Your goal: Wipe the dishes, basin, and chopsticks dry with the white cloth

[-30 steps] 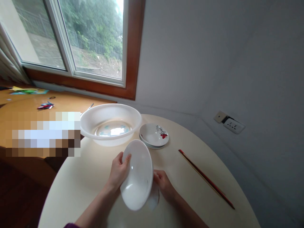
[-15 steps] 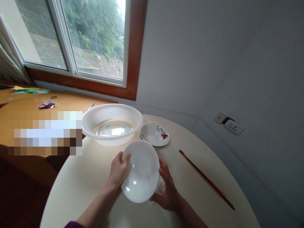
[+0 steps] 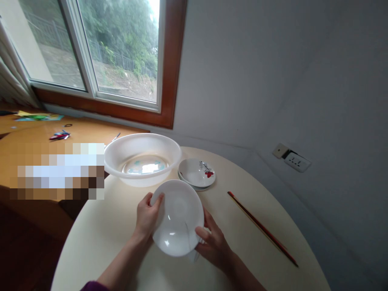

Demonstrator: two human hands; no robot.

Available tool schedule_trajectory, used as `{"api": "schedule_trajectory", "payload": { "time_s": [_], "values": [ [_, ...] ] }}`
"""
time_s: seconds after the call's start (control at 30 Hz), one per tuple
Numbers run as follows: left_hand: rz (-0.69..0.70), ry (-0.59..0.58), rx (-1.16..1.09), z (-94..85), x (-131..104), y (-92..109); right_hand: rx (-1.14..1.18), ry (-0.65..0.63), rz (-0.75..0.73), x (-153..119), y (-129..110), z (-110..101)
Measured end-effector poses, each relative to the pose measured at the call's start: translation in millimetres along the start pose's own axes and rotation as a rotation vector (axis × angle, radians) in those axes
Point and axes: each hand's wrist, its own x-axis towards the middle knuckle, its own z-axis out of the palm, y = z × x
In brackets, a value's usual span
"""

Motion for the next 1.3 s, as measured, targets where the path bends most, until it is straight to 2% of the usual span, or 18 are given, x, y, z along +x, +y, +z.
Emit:
{"api": "schedule_trajectory", "payload": {
  "time_s": [0.13,0.4,0.53,0.63,0.8,0.9,1.1,1.3],
  "values": [
    [-0.102,0.019,-0.126,0.0,-1.2,5.3,-0.014,-0.024,0.054,-3.9,1.3,-1.5],
    [-0.203,-0.038,-0.364,1.1,-5.8,23.3,-0.040,-0.014,0.106,-11.2,5.5,0.5],
    [-0.298,-0.142,-0.560,1.9,-7.8,32.2,-0.039,0.055,0.073,-10.6,6.8,1.6],
    [-0.373,-0.185,-0.629,3.2,-6.5,31.6,-0.029,0.135,0.045,-9.5,7.7,1.3],
    [-0.270,-0.122,-0.576,7.9,-2.4,23.0,-0.092,0.223,0.049,-2.5,16.6,-3.7],
    [-0.253,-0.169,-0.555,8.2,0.5,16.0,-0.204,0.278,0.060,4.7,30.5,-6.5],
    [-0.277,-0.239,-0.526,4.1,6.1,4.9,-0.361,0.501,0.187,16.8,76.4,-8.3],
    [-0.250,-0.256,-0.494,5.7,3.7,8.2,-0.256,0.668,0.378,25.0,120.1,0.1]
  ]
}}
